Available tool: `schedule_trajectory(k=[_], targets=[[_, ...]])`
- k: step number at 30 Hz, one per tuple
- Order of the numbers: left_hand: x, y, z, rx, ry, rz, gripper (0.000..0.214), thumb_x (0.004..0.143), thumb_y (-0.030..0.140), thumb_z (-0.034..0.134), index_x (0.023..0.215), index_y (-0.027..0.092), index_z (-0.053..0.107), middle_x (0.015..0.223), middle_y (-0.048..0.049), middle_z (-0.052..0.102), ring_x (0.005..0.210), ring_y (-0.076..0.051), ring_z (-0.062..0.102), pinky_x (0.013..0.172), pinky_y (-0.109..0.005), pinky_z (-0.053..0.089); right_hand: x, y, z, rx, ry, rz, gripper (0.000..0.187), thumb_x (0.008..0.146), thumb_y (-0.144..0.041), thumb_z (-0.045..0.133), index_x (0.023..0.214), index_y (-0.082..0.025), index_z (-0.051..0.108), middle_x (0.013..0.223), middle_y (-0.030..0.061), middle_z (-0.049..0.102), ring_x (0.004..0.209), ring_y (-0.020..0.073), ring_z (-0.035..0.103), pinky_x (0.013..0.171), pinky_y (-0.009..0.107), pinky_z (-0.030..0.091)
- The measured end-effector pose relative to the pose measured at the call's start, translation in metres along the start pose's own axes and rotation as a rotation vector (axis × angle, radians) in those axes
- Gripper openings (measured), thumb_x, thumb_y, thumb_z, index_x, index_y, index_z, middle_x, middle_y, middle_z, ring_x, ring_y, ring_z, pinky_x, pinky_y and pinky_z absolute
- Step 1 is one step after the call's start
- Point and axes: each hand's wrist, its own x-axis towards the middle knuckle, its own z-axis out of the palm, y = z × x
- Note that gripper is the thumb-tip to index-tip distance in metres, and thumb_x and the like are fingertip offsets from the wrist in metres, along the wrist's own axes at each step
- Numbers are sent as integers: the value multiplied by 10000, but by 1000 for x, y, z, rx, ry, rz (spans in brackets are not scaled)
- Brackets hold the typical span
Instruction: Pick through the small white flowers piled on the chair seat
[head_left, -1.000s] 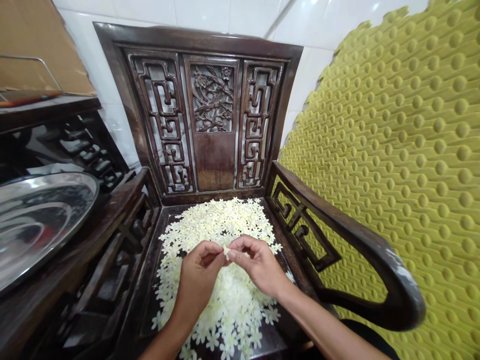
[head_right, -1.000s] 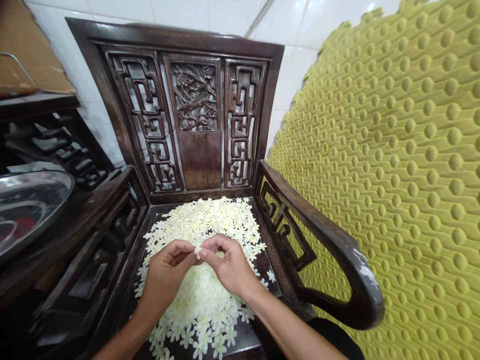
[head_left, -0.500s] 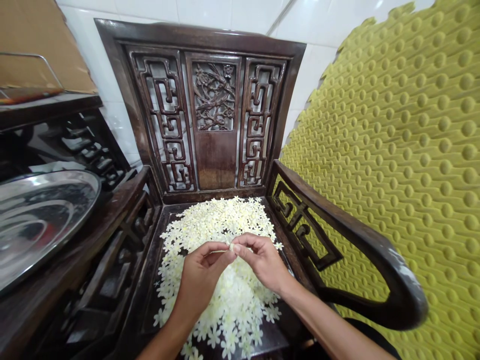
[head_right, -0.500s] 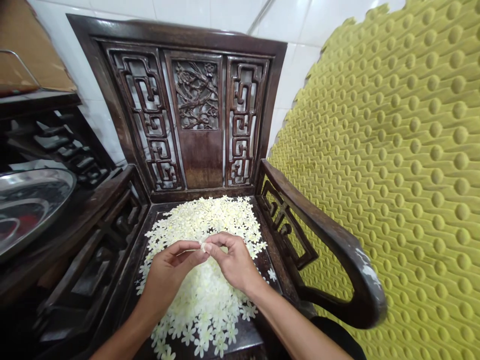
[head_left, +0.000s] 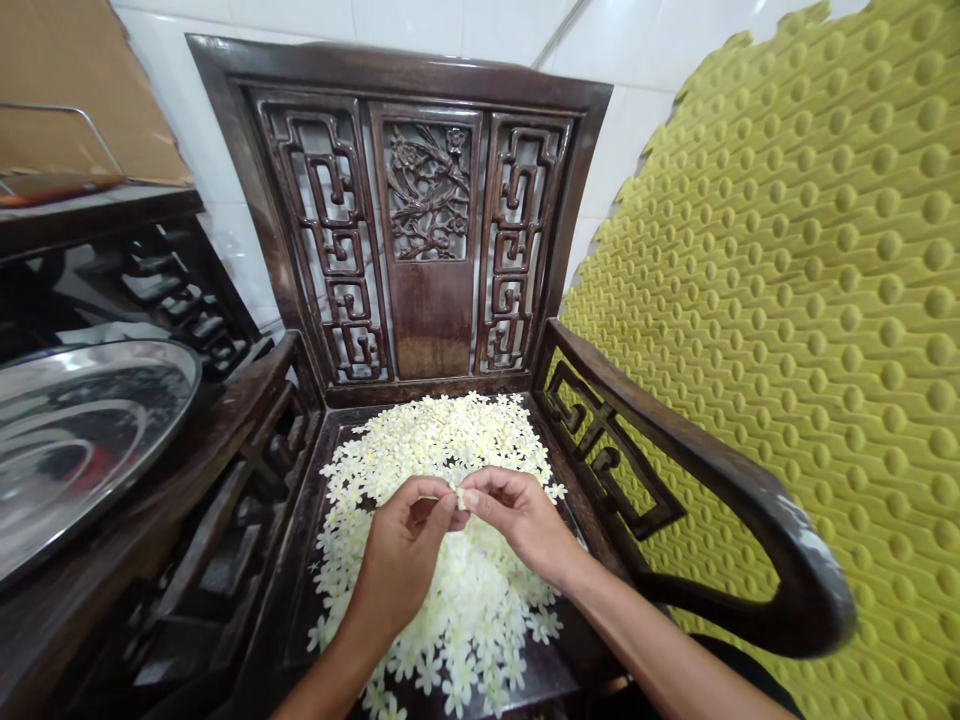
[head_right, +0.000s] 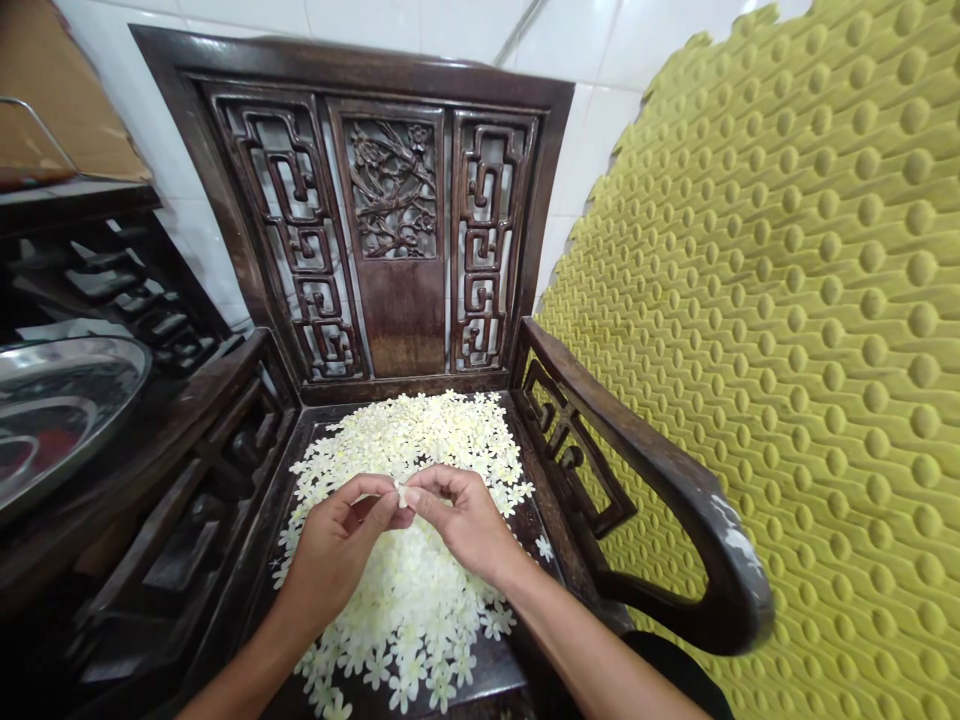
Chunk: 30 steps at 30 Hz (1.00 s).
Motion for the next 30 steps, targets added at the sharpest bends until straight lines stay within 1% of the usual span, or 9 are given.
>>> schedule_trajectory(k=[2,4,8,11,15,18,22,26,30], targets=[[-1,1,0,79,11,65,138,884,323,626,840,193,635,795,-10,665,775,-178,684,743,-292,559,-2,-2,3,-61,13,-38,270,900,-439,642,862,-180,705,808,19,666,785,162,599,758,278,471],[-2,2,0,184,35,147,112,892,286,611,825,197,625,824,-18,637,796,-174,652,732,-274,534,-4,-3,6,-166,59,-74,237,881,-422,671,869,-188,699,825,17,664,805,165,591,764,272,462],[-3,4,2,283,34,240,97,895,244,589,816,205,629,873,-33,622,836,-177,616,737,-255,510,-5,-4,7,-269,112,-74,245,884,-414,662,794,-191,711,779,14,666,775,173,590,738,273,451],[-3,2,4,221,19,221,97,892,254,584,828,204,637,905,-44,634,884,-190,628,774,-265,522,-2,-2,3,-222,123,-52,296,898,-416,635,730,-183,707,731,11,649,735,171,577,701,273,439],[2,-3,1,138,43,176,83,874,255,613,829,193,645,923,-46,650,870,-186,646,792,-280,533,3,4,-7,-94,271,3,315,875,-427,650,680,-181,670,659,-7,603,664,157,538,667,271,421],[7,-10,-5,118,107,148,100,824,257,671,761,182,651,877,-40,660,824,-184,652,745,-272,534,6,4,-12,-102,358,-10,329,841,-440,686,650,-175,650,592,-22,551,595,142,492,620,268,393],[11,-16,-10,106,135,82,89,794,255,710,772,178,671,766,-20,685,739,-175,659,709,-269,530,6,4,-7,-80,306,-2,308,823,-450,704,700,-170,676,531,-35,525,525,129,474,560,261,391],[9,-11,-9,130,173,86,115,802,287,716,826,178,688,831,-34,720,796,-180,684,748,-264,538,3,8,3,-30,261,-1,247,817,-412,727,873,-172,717,590,-25,608,526,131,539,557,257,436],[5,-5,-1,24,44,-20,179,788,297,741,910,179,684,763,-31,749,747,-191,717,716,-275,562,-3,10,9,-93,166,-64,211,902,-357,650,988,-191,748,745,21,701,672,160,640,673,281,505]])
